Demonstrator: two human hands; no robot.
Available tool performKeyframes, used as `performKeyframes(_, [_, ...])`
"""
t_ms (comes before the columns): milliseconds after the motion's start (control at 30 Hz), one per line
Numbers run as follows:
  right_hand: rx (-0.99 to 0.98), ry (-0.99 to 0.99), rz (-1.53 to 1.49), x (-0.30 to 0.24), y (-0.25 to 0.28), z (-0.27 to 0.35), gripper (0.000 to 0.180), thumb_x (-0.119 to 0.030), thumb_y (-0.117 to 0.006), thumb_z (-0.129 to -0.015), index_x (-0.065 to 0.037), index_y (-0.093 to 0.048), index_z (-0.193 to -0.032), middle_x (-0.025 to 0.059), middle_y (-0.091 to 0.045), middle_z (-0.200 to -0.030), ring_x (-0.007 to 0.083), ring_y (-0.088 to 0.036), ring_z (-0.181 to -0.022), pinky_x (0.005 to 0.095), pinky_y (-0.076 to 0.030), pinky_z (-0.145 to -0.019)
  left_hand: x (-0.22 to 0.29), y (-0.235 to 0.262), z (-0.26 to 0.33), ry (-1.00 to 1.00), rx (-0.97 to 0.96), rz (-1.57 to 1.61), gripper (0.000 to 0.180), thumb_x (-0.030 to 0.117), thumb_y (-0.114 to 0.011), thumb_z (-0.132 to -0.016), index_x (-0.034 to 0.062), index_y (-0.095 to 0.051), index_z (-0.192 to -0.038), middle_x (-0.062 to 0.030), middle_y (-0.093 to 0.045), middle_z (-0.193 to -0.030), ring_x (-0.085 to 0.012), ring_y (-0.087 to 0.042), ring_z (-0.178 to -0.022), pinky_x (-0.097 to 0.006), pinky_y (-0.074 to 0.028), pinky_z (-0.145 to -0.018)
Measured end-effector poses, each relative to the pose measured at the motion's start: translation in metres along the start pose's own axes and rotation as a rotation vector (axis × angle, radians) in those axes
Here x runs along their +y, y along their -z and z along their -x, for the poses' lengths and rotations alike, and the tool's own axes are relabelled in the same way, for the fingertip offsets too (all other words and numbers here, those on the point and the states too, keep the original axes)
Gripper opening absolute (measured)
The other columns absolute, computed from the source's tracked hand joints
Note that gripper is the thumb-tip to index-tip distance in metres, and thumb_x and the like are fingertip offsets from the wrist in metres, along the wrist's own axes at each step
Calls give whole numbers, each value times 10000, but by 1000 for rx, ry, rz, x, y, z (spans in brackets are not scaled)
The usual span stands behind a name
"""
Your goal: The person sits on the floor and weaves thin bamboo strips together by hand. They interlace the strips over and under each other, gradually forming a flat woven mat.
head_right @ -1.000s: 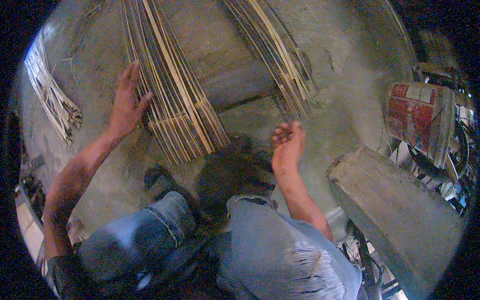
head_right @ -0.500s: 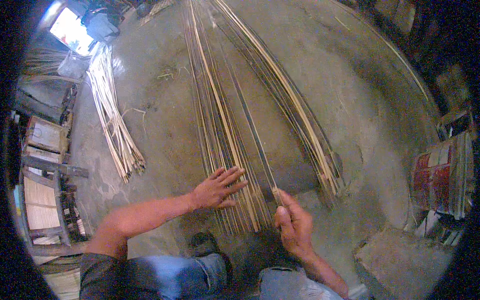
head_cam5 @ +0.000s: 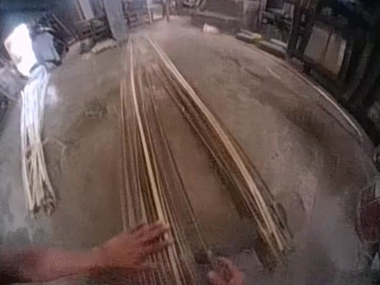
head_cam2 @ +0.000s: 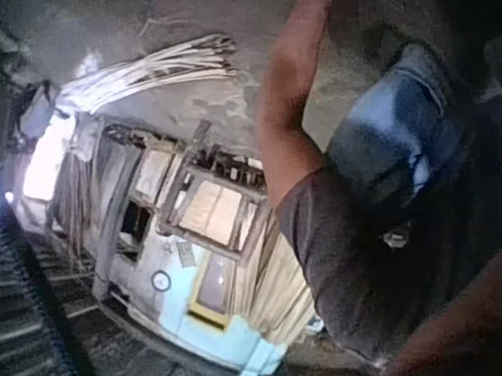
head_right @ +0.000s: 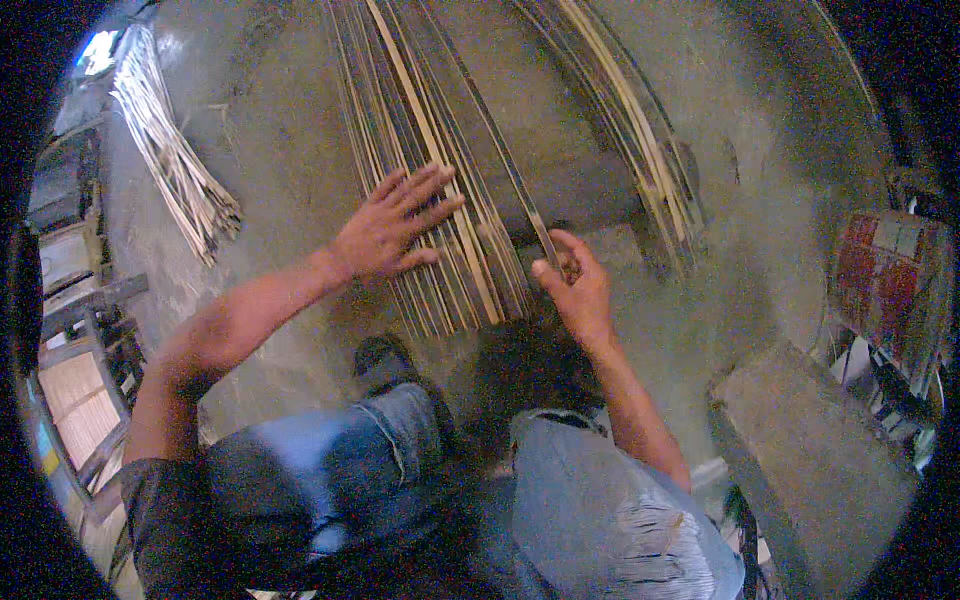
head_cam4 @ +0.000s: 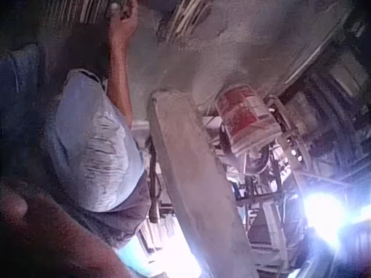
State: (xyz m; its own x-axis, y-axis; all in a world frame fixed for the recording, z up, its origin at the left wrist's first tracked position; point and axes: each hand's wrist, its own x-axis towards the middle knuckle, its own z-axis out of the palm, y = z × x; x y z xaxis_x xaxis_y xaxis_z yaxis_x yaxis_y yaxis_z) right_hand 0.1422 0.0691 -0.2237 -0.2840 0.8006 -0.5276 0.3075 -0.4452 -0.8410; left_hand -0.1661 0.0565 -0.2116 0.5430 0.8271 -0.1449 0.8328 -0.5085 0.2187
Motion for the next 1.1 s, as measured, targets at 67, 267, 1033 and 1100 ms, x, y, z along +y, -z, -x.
performKeyframes(67, [-45, -70, -55, 14, 4, 18, 449, -182, -746, -830, -4, -580, -1208, 65, -660, -1023, 155, -624, -904, 287, -508, -821, 2, -2, -3, -11, 26, -27, 684, 570, -381, -953, 202, -287, -1522, -99, -184, -1605, -303, -176, -1477, -486, -112, -1188])
performKeyframes(267, [-281, -380, -281, 51, -22, 64, 470, -158, -798, -776, -14, -560, -1154, 43, -639, -916, 142, -609, -787, 275, -509, -702, 1, -1, -8, -18, 17, -4, 697, 568, -403, -936, 208, -288, -1522, -98, -166, -1610, -306, -170, -1479, -492, -142, -1179])
performKeyframes(1033, [-84, -392, -339, 29, -39, 50, 263, -214, -748, -862, -12, -622, -974, 61, -674, -836, 137, -631, -738, 281, -512, -676, 0, -2, -4, -6, 52, -12, 711, 558, -409, -932, 207, -265, -1534, -142, -125, -1612, -326, -152, -1481, -474, -136, -1186])
performKeyframes(1100, [-92, -416, -403, 30, -37, 50, 271, -194, -763, -844, -12, -623, -988, 63, -679, -853, 153, -647, -751, 295, -532, -687, 0, -2, -4, -7, 43, 3, 710, 552, -416, -931, 207, -265, -1533, -140, -126, -1612, -325, -152, -1481, -475, -137, -1187])
